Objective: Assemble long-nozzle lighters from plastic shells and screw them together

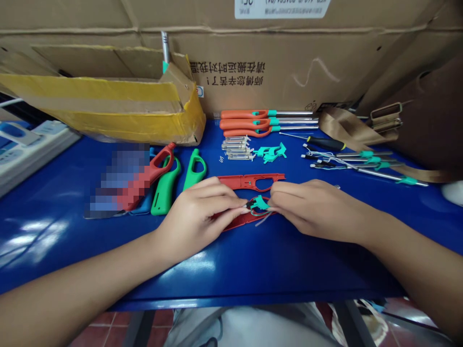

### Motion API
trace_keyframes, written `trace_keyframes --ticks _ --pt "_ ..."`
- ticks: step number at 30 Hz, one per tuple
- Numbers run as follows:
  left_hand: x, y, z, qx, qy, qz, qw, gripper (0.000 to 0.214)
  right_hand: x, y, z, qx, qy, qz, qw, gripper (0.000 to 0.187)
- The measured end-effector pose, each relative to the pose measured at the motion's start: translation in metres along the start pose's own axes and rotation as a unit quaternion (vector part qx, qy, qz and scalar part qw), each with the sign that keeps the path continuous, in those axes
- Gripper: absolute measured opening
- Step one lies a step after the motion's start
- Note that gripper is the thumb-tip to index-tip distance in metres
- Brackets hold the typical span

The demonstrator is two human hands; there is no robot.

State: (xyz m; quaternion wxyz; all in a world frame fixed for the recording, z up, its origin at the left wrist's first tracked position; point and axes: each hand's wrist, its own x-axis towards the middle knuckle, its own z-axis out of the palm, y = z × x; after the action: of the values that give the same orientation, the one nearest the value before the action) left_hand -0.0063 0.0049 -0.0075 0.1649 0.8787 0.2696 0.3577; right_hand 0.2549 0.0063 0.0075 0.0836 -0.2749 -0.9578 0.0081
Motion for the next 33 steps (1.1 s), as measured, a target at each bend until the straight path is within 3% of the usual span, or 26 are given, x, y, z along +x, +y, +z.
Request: trace_keyframes --ticks 9,18,33 --pt "-0.0007 0.0010 0.0004 0.015 0.029 -0.002 0.999 0.006 0.0004 -0.0015 -0.0014 0.011 0.008 -0.028 1.000 0.025" --pt "-0.0006 -0.0001 0.0013 0.001 0.028 -0.004 1.000 0.005 -0.0004 -0.0012 0.0013 0.009 0.026 -0.011 1.000 0.024" --pt "-0.0070 -0.0057 0.0045 0.037 -0.040 -0.003 0.998 0.012 -0.0027 -0.0016 -0.0023 0.010 0.017 -0.007 1.000 0.023"
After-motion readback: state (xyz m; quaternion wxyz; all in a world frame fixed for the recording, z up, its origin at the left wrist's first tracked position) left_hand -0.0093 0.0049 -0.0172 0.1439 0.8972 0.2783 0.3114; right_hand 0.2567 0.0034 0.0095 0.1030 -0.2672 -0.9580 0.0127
